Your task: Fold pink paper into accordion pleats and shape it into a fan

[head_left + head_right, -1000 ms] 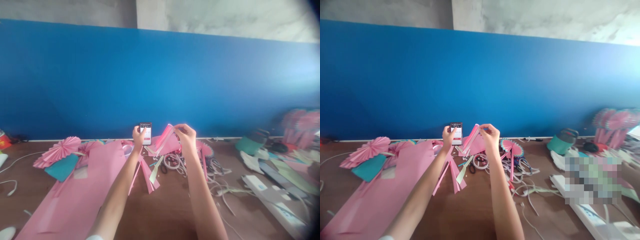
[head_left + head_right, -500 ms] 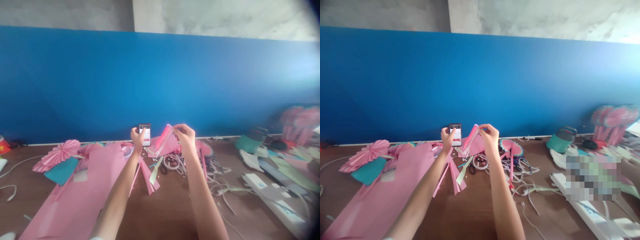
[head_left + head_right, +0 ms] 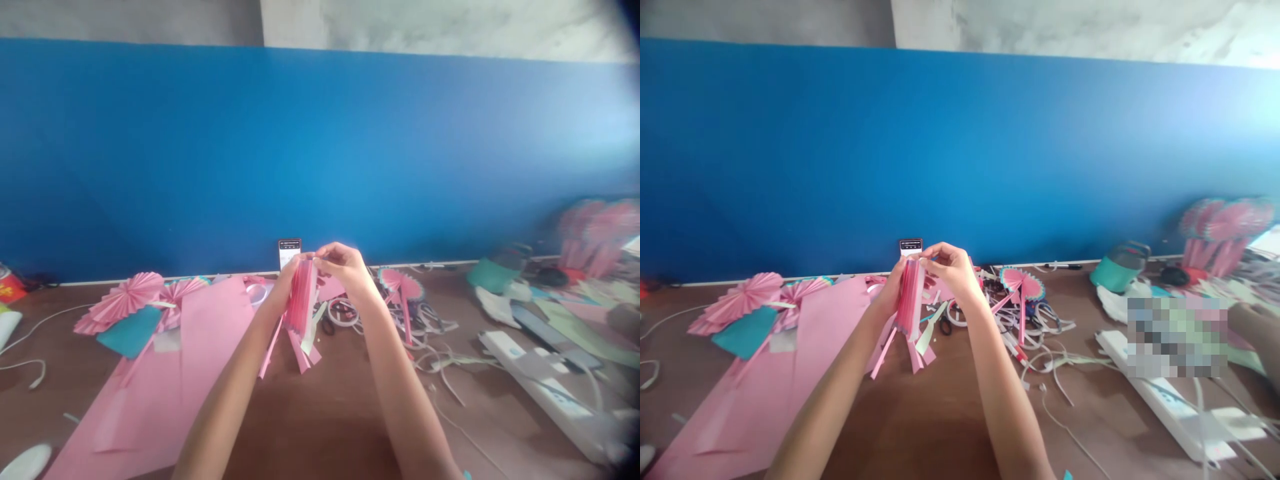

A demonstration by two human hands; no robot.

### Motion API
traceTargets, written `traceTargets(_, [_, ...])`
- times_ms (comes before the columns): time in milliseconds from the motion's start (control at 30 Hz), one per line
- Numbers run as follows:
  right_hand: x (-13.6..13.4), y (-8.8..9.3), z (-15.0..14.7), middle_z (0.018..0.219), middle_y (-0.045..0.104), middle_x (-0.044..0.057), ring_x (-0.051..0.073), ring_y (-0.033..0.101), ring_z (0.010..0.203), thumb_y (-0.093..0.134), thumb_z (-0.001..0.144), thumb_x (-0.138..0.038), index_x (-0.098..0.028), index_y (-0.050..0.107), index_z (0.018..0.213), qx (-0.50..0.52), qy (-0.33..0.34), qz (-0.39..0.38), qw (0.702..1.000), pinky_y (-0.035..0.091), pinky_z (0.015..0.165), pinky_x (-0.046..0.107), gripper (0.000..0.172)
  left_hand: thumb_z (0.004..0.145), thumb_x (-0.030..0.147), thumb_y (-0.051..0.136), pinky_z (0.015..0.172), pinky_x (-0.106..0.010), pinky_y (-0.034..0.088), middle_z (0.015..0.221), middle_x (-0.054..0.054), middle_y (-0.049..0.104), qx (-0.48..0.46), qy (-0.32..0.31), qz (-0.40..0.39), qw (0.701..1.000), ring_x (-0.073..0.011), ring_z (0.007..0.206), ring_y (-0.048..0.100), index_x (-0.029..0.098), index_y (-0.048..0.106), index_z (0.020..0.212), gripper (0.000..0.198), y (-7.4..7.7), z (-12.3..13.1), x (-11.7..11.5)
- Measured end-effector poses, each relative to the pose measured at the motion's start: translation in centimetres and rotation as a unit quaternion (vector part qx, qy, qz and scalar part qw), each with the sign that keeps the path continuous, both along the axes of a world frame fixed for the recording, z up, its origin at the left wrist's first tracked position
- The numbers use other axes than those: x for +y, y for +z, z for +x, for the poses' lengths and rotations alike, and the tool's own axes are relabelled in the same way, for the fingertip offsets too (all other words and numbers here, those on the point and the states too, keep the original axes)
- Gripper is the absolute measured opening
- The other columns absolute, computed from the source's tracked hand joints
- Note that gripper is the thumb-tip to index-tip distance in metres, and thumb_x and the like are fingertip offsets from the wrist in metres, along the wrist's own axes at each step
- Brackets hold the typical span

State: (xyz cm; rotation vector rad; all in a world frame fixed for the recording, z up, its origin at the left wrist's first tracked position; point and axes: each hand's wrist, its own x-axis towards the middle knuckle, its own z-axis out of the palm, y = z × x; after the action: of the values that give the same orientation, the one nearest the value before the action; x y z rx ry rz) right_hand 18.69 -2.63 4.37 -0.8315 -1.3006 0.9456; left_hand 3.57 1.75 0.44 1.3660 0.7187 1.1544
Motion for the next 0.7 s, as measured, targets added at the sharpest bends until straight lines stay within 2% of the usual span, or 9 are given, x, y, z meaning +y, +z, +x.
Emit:
traceTargets(33, [-0.2, 0.2, -0.2, 0.067, 0.062, -0.002, 0.01, 0.054, 0.053, 0.077, 0.074, -0.037, -0.019, 0.066, 0.084, 0.002, 0.002, 0.004, 1.0, 0.046, 0.053, 0.026, 0.024, 0.09, 0.064, 0.047, 0.062, -0.035, 0.056, 0.08, -0.008, 0.068, -0.035, -0.052, -0.02, 0.998, -0.0199, 0.064, 0.066, 0.016, 0.062, 0.112, 0.055, 0.4, -0.2, -0.5])
traceTargets(133, [-0.7, 0.7, -0.6, 0.066, 0.061, -0.002, 0.011, 0.054, 0.053, 0.077, 0.074, -0.036, -0.019, 0.066, 0.083, 0.0, -0.013, 0.019, 1.0, 0.046, 0.05, 0.025, 0.023, 0.087, 0.052, 0.064, 0.058, -0.028, 0.053, 0.076, -0.004, 0.067, -0.062, -0.099, -0.021, 0.993, -0.0158, 0.062, 0.063, 0.018, 0.063, 0.112, 0.042, 2.0, -0.4, -2.1])
traceTargets(233, [-1.1, 1.3, -0.8, 0.063, 0.061, -0.002, 0.012, 0.055, 0.052, 0.074, 0.075, -0.034, -0.019, 0.065, 0.081, -0.011, -0.037, 0.028, 0.999, 0.046, 0.049, 0.025, 0.019, 0.086, 0.048, 0.067, 0.059, -0.025, 0.052, 0.076, 0.0, 0.063, -0.057, -0.083, -0.015, 0.995, -0.0129, 0.061, 0.061, 0.022, 0.061, 0.111, 0.037, 3.3, 0.0, -3.6])
traceTargets(300, [-1.4, 1.7, -0.9, 0.065, 0.063, -0.001, 0.012, 0.056, 0.054, 0.071, 0.077, -0.031, -0.019, 0.065, 0.08, -0.04, -0.075, 0.044, 0.995, 0.046, 0.051, 0.025, 0.014, 0.087, 0.05, 0.066, 0.058, -0.023, 0.05, 0.072, 0.001, 0.059, -0.043, -0.056, -0.008, 0.997, -0.0109, 0.059, 0.058, 0.021, 0.061, 0.1, 0.032, 3.8, 0.4, -4.3])
traceTargets(400, [-2.1, 2.2, -0.9, 0.078, 0.068, 0.001, 0.012, 0.059, 0.064, 0.068, 0.08, -0.028, -0.018, 0.068, 0.082, -0.096, -0.139, 0.079, 0.982, 0.045, 0.058, 0.024, 0.01, 0.088, 0.056, 0.061, 0.047, -0.02, 0.038, 0.063, 0.004, 0.047, -0.039, -0.03, -0.008, 0.999, -0.0084, 0.049, 0.047, 0.021, 0.058, 0.091, 0.035, 4.7, 0.3, -5.0])
traceTargets(567, [-3.9, 3.2, -1.0, 0.086, 0.069, 0.001, 0.012, 0.058, 0.068, 0.066, 0.086, -0.029, -0.021, 0.07, 0.09, -0.162, -0.106, 0.094, 0.976, 0.044, 0.062, 0.026, 0.011, 0.089, 0.06, 0.056, 0.045, -0.022, 0.032, 0.06, 0.005, 0.034, -0.062, -0.03, -0.023, 0.997, -0.0089, 0.047, 0.037, 0.022, 0.06, 0.094, 0.038, 6.3, -1.1, -5.6])
traceTargets(700, [-4.8, 3.5, -1.9, 0.093, 0.068, 0.002, 0.013, 0.06, 0.076, 0.063, 0.089, -0.026, -0.023, 0.073, 0.097, -0.2, -0.12, 0.123, 0.965, 0.044, 0.066, 0.027, 0.013, 0.091, 0.06, 0.053, 0.046, -0.023, 0.032, 0.057, 0.004, 0.037, -0.03, -0.027, -0.031, 0.999, -0.0096, 0.048, 0.038, 0.02, 0.057, 0.081, 0.041, 6.4, -1.6, -5.8])
